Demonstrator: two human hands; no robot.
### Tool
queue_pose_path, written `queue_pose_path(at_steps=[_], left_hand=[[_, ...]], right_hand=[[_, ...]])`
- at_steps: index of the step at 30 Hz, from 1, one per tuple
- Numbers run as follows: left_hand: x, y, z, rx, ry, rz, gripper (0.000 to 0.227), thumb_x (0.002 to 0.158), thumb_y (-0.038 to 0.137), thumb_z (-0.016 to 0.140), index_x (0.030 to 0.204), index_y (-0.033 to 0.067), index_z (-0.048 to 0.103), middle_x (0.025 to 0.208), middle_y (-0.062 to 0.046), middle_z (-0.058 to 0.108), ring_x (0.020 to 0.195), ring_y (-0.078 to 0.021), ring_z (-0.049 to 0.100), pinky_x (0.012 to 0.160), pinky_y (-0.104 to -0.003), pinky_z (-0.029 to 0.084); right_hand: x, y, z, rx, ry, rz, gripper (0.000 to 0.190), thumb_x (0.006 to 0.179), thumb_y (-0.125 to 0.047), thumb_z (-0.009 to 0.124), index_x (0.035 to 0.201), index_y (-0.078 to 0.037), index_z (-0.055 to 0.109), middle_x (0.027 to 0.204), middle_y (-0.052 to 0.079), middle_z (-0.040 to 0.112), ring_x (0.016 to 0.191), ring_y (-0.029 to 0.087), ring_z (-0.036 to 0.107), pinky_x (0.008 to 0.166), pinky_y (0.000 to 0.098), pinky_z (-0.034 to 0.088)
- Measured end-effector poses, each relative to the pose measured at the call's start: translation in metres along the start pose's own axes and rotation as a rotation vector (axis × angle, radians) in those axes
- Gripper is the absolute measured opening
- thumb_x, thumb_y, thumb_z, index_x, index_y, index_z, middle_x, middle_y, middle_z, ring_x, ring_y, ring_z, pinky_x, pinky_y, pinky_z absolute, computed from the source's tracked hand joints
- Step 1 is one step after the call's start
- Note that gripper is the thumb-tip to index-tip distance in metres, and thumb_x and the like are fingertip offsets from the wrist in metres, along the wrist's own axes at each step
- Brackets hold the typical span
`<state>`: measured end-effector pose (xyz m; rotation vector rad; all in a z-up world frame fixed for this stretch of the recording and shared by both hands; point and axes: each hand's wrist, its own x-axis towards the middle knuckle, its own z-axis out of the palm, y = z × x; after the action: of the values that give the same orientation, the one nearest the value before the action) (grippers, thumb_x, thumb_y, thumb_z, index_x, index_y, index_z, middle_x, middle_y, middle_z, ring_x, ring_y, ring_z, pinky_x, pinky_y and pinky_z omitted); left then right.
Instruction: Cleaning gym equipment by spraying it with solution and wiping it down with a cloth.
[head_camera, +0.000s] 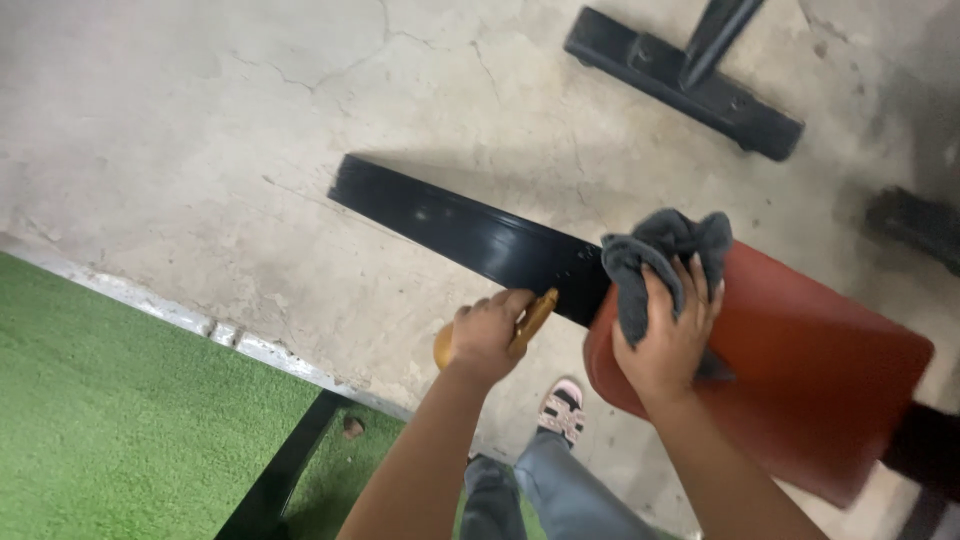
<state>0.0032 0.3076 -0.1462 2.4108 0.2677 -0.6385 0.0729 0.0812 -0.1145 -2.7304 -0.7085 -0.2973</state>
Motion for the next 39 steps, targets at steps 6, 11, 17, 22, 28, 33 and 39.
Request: queue_pose_path(at_steps=[6,11,17,22,28,33,39], left_hand=[[-0.013,-0.036,-0.003,-0.112,0.16,0.01,0.078,0.073,0.016,0.079,0.143,0.0254,0.046,0.16,0.001,0.04,0.12,-0.0321,0.059,0.101,-0.05,0.043],[-0.018,-0.069,-0.006,-0.249,0.363,-0.068,0.078,0.07,0.012,0.078,0.142,0.028,0.05,0.159,-0.003,0.041,0.122,-0.0345,0.059,0.101,-0.049,0.044],[-0.025,-0.103,-0.006,-0.342,0.567,-0.146,0.069,0.072,0.009,0.073,0.137,0.026,0.058,0.153,-0.007,0.051,0.119,-0.0345,0.062,0.099,-0.048,0.046],[-0.026,-0.144,0.007,-0.367,0.77,-0.174,0.061,0.071,0.006,0.069,0.131,0.0149,0.061,0.146,-0.015,0.058,0.115,-0.0378,0.066,0.094,-0.049,0.051],[-0.023,-0.178,0.025,-0.497,0.755,-0.311,0.06,0.069,0.001,0.07,0.128,0.0079,0.061,0.143,-0.021,0.058,0.099,-0.0376,0.071,0.085,-0.047,0.055],[-0.018,-0.196,0.043,-0.549,0.8,-0.337,0.057,0.073,-0.002,0.068,0.129,0.0066,0.062,0.141,-0.022,0.059,0.091,-0.0371,0.073,0.08,-0.044,0.058],[0.005,-0.219,0.054,-0.535,0.906,-0.265,0.053,0.076,-0.003,0.066,0.128,0.0041,0.061,0.14,-0.024,0.06,0.105,-0.0415,0.071,0.084,-0.044,0.058]], right_hand=[[0.033,-0.074,0.008,-0.345,-0.451,-0.143,0.061,0.078,-0.024,0.071,0.136,-0.015,0.058,0.151,0.021,0.048,0.151,0.04,0.035,0.126,0.0635,0.013],[0.036,-0.085,0.114,-0.341,-0.392,-0.032,0.054,0.088,-0.022,0.059,0.14,-0.007,0.056,0.156,0.036,0.039,0.15,0.048,0.029,0.123,0.0619,0.009],[0.062,-0.132,0.191,-0.316,-0.481,-0.161,0.046,0.095,-0.015,0.047,0.141,-0.007,0.054,0.154,0.04,0.032,0.149,0.051,0.025,0.121,0.0639,0.004],[0.102,-0.177,0.245,-0.254,-0.642,-0.221,0.051,0.09,-0.013,0.054,0.141,-0.008,0.05,0.156,0.039,0.028,0.149,0.049,0.021,0.12,0.0614,0.001],[0.139,-0.21,0.309,-0.17,-0.758,-0.387,0.058,0.084,-0.003,0.064,0.139,-0.018,0.053,0.16,0.031,0.027,0.152,0.043,0.019,0.121,0.0578,0.0],[0.156,-0.236,0.349,-0.147,-0.761,-0.44,0.061,0.082,-0.017,0.072,0.14,-0.022,0.053,0.157,0.029,0.032,0.15,0.042,0.023,0.121,0.0615,0.003],[0.165,-0.258,0.397,-0.157,-0.703,-0.489,0.048,0.087,-0.018,0.066,0.134,-0.027,0.06,0.157,0.027,0.036,0.15,0.044,0.025,0.117,0.0678,0.004]])
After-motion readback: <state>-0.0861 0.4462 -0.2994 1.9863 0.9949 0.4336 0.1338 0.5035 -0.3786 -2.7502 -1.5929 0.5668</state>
